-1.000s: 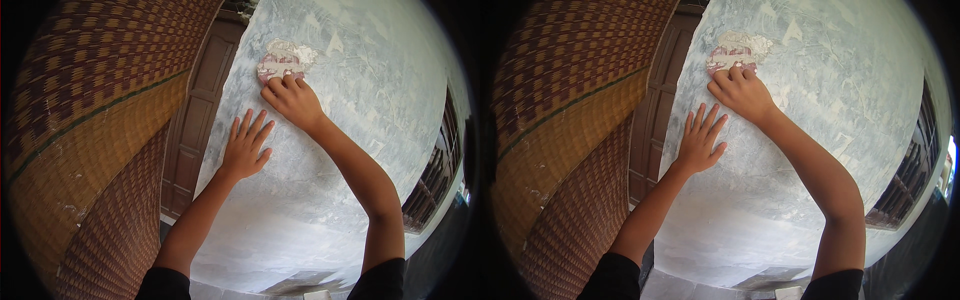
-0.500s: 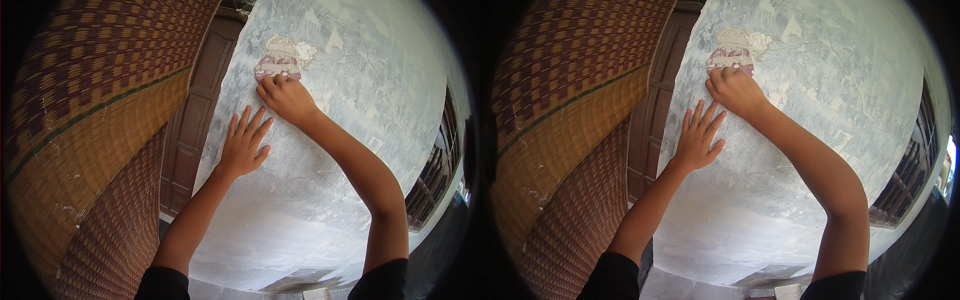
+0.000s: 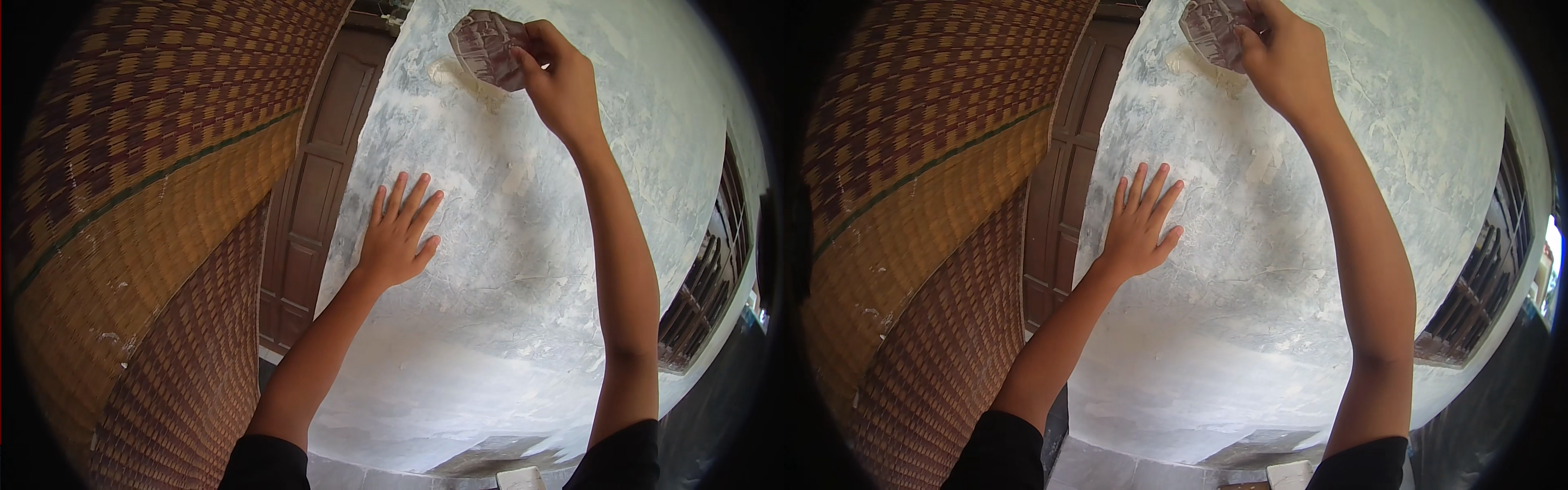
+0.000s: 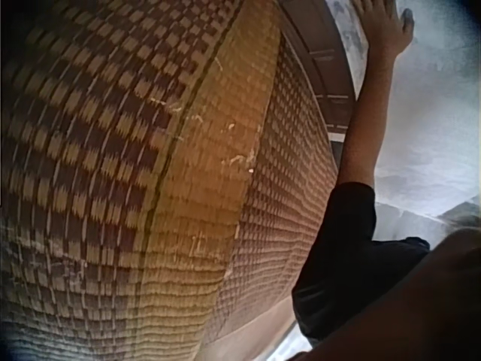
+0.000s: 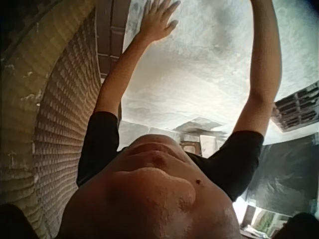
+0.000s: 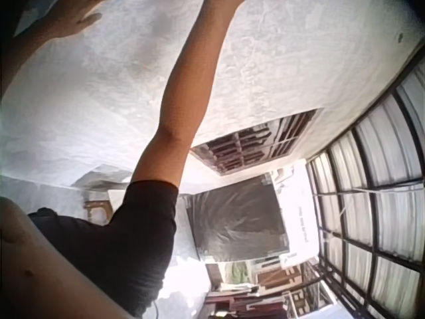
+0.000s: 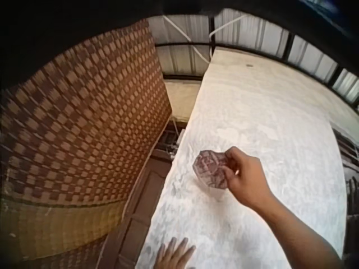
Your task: The person applies wall filler to cracks and holes in a wall using a plastic scraper.
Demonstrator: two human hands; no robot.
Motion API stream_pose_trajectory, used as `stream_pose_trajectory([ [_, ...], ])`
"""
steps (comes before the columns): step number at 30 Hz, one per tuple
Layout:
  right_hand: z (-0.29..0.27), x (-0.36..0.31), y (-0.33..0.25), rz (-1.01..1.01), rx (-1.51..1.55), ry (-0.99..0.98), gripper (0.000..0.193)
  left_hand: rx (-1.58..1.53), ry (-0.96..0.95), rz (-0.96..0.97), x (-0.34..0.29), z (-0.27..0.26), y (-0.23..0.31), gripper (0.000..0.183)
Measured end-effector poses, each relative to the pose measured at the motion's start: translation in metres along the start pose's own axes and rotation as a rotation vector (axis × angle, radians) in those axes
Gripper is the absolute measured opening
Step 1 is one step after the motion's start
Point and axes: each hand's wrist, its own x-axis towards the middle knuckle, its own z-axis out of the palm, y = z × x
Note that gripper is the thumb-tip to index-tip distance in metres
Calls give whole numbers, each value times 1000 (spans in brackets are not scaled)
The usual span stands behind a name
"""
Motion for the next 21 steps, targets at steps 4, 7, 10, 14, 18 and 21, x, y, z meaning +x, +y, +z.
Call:
stream_pose_trajectory([
  [4,-1,35,38,245,306,-132,19,-3,-7,11,2,2,3,67],
  [7,10,33,49,396,438,-261,17,-11,-15,0,1,3,3,67],
  [10,18,22,52,431,397,-297,17,-5,-17,1,-2,3,5,67],
  [14,23,17,71,452,232,-237,19,-5,-2,4,-1,3,5,68],
  [18,-3,6,69,485,220,-204,19,4,9,-3,-2,2,4,68],
  [21,-18,-1,63,519,396,-144,18,6,11,-3,-1,4,5,68],
])
